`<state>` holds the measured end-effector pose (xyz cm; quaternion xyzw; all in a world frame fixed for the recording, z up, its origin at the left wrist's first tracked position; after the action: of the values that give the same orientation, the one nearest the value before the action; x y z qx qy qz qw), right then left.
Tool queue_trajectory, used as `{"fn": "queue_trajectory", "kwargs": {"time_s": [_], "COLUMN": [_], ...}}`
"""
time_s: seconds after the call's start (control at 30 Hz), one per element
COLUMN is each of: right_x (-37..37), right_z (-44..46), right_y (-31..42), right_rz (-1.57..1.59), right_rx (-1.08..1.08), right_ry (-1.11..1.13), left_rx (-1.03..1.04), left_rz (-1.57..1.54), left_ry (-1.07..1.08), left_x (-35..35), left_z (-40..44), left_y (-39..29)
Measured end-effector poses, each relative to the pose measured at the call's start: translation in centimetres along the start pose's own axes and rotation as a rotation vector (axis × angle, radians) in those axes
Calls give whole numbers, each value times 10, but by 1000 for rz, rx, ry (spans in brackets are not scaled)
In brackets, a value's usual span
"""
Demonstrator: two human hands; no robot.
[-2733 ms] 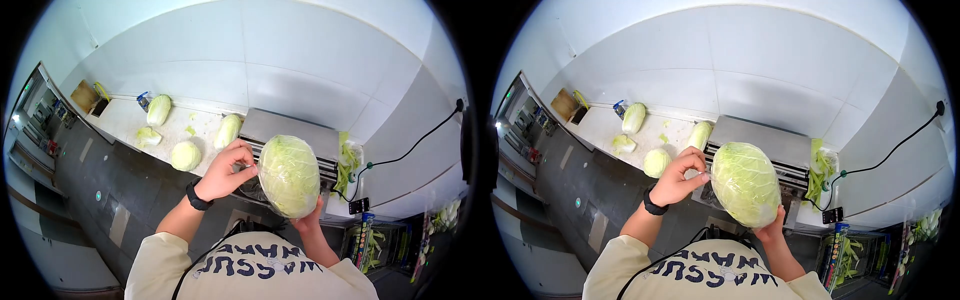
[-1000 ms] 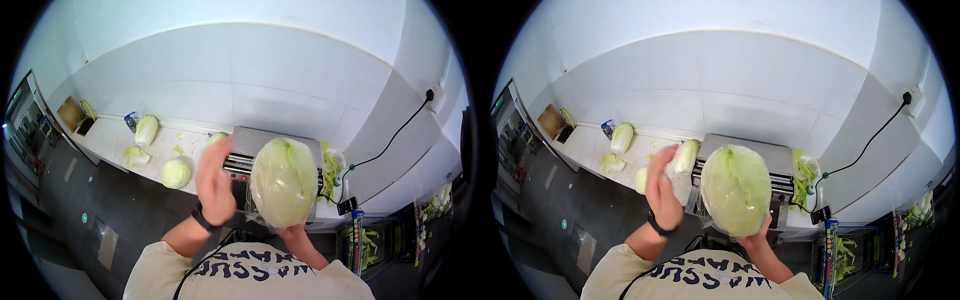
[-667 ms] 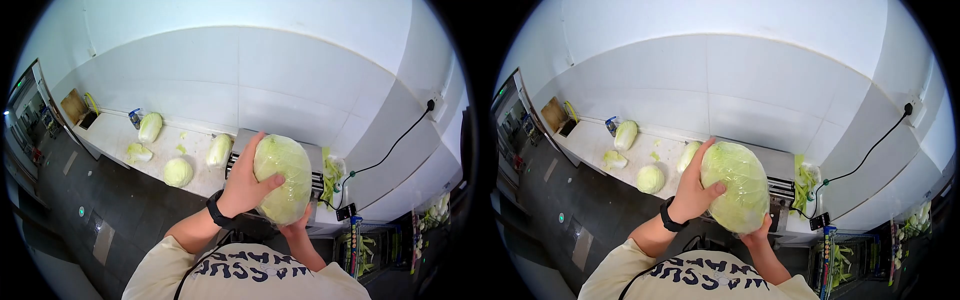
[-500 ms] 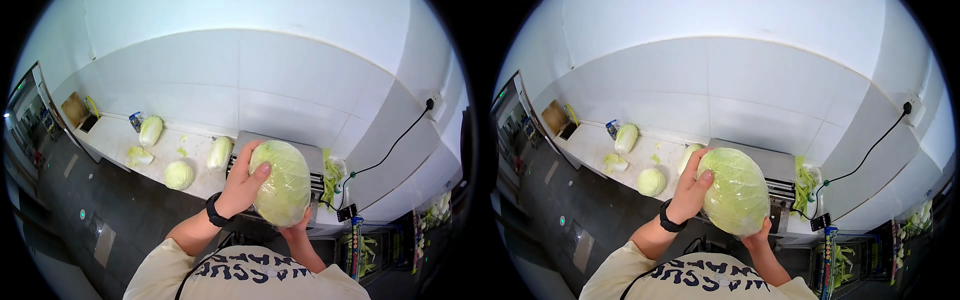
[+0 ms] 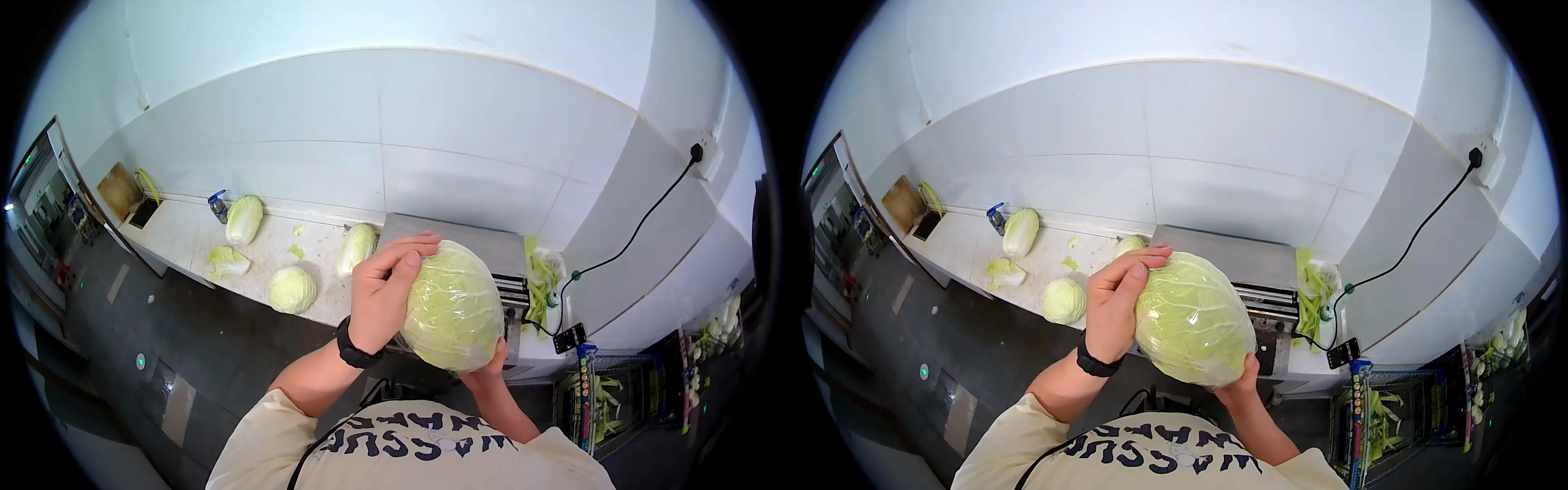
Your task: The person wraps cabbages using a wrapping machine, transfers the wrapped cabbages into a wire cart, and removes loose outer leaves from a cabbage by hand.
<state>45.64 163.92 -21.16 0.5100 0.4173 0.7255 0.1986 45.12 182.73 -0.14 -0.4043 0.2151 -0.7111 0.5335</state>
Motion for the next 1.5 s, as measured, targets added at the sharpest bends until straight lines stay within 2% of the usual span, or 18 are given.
{"fn": "queue_trajectory", "kwargs": {"time_s": [0.13,0.23,0.33,0.43,0.53,0.6,0.67,0.73,0.77,0.87,0.9,1.0,1.03,1.13,1.17,1.3,1.43,1.5], "right_x": [6,26,51,67,57,54,49,20,-2,36,22,-4,-9,-19,-27,-40,-35,-33], "right_z": [2,12,31,35,26,17,16,13,19,32,32,25,23,16,15,12,15,16], "right_y": [9,21,44,65,59,57,71,102,114,127,111,84,83,62,51,26,30,29], "right_rz": [-27,166,306,368,563,128,-245,-543,-635,-581,-547,-345,-472,-166,-78,153,182,189], "right_rx": [-66,53,71,48,112,89,83,112,0,-155,-125,-55,-186,-274,-279,-258,-242,-227], "right_ry": [-48,-73,-117,-156,-8,-53,-46,-14,-144,80,-78,-206,-214,-219,-213,-236,-216,-211], "left_rx": [-117,-351,-25,11,-63,-151,-221,-508,-539,-614,-597,-545,-635,-339,-325,-368,-444,-430], "left_rz": [-49,-135,-155,-164,-132,-64,-268,-766,-773,-601,-543,-51,-47,271,387,219,46,222], "left_ry": [-67,23,17,21,118,96,60,12,12,75,83,198,236,223,236,302,179,268], "left_x": [1,5,-6,-21,-7,-21,-40,-41,-42,-22,-15,3,9,7,8,18,25,32], "left_z": [6,35,47,10,-20,-27,-23,-31,-33,-27,-23,-13,-13,-18,-21,-30,-41,-41], "left_y": [8,13,0,18,33,68,76,88,92,89,90,94,92,81,70,65,63,52]}}
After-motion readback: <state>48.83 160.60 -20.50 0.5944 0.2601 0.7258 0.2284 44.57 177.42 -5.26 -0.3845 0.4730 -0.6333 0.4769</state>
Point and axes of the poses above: each hand's wrist, its own z-axis towards the middle knuckle, its own x-axis out of the palm, y = z × x, the point moved 6 cm from there along z, towards the middle knuckle, and after that the axes turned 15 degrees about -z, right-handed, at the moved point
